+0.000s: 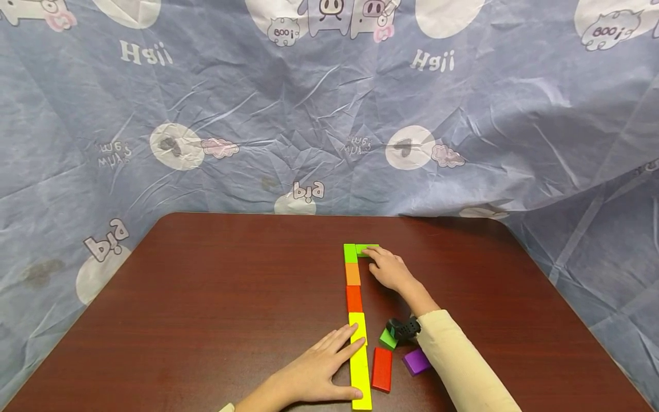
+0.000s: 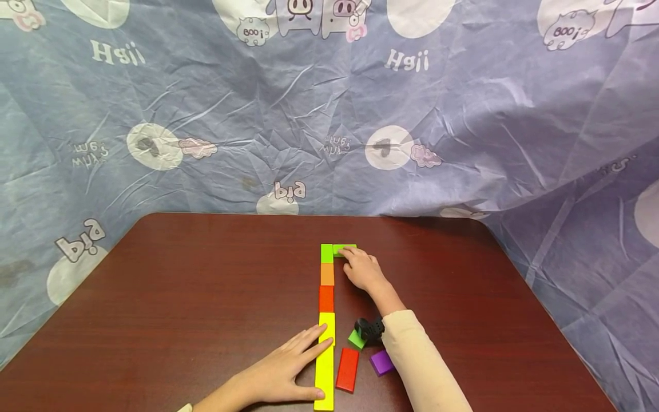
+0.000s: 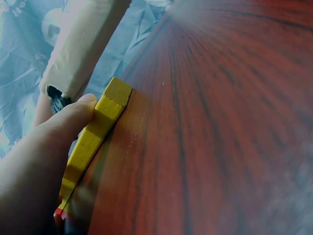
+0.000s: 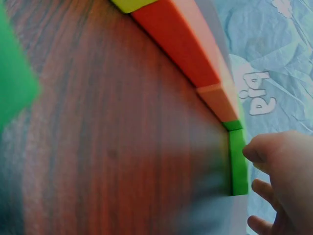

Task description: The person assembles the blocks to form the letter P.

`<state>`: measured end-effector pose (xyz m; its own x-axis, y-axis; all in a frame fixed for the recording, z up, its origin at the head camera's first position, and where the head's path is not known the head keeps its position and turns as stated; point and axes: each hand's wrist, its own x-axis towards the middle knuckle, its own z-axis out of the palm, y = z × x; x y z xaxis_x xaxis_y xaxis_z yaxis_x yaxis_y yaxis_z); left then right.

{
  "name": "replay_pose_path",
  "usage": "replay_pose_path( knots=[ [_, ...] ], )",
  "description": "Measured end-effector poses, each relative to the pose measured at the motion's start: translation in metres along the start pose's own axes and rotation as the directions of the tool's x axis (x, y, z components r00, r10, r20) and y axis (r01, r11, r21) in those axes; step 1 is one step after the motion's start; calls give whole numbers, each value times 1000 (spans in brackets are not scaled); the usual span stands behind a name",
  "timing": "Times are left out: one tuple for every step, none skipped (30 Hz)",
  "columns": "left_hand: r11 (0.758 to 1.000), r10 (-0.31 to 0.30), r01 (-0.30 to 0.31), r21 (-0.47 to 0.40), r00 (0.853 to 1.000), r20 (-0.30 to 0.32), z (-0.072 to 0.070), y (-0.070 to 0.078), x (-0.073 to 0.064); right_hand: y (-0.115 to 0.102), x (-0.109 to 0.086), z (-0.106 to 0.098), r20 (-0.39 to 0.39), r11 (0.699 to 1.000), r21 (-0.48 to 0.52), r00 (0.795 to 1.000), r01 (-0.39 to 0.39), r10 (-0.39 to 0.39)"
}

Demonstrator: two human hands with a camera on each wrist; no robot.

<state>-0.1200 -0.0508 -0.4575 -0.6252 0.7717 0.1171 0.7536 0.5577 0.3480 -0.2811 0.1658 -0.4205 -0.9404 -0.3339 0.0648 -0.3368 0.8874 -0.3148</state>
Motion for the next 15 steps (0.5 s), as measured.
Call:
replay_pose_path(
  knots=[
    [1000,-1,1,3,1000,0,0,0,0,1,-2,-2,-5,1000,18,1000,-3,3],
    [1000,-1,1,4,1000,0,0,1,0,1,-4,-4,-10,999,39,1000,-6,6],
    [1000,-4,4,5,1000,2,0,1,1,2,-6,-7,-14,998,56,1000,-7,8],
    [1000,-6,5,5,1000,4,0,1,1,2,-9,-10,-21,997,74,1000,-2,3],
    [1000,-7,7,6,1000,4,0,1,1,2,-12,-13,-27,996,84,1000,1,1],
    [1000,-7,7,8,1000,3,0,1,1,2,-15,-17,-34,996,90,999,5,-2],
    [1000,-9,9,7,1000,5,0,1,1,2,-19,-21,-37,995,100,999,5,-1],
    [1000,-10,10,8,1000,4,0,1,2,3,-23,-24,-40,995,104,999,8,-4],
    [1000,-10,10,11,1000,3,0,1,2,4,-28,-27,-43,994,107,999,9,-5],
    [1000,-12,12,10,1000,4,0,1,2,5,-32,-29,-47,994,110,999,10,-5],
    [1000,-14,14,12,1000,2,1,1,2,6,-37,-32,-51,994,109,999,9,-4],
    [1000,-18,18,10,1000,2,1,1,2,7,-42,-34,-53,994,111,999,8,-2],
    [1000,-24,24,7,1000,2,1,2,2,8,-47,-35,-52,994,113,999,5,1],
    [1000,-28,28,5,1000,1,2,2,2,10,-53,-37,-52,994,110,999,3,3],
    [1000,-31,31,1,1000,2,2,2,1,11,-59,-38,-52,995,103,999,2,4]
  ],
)
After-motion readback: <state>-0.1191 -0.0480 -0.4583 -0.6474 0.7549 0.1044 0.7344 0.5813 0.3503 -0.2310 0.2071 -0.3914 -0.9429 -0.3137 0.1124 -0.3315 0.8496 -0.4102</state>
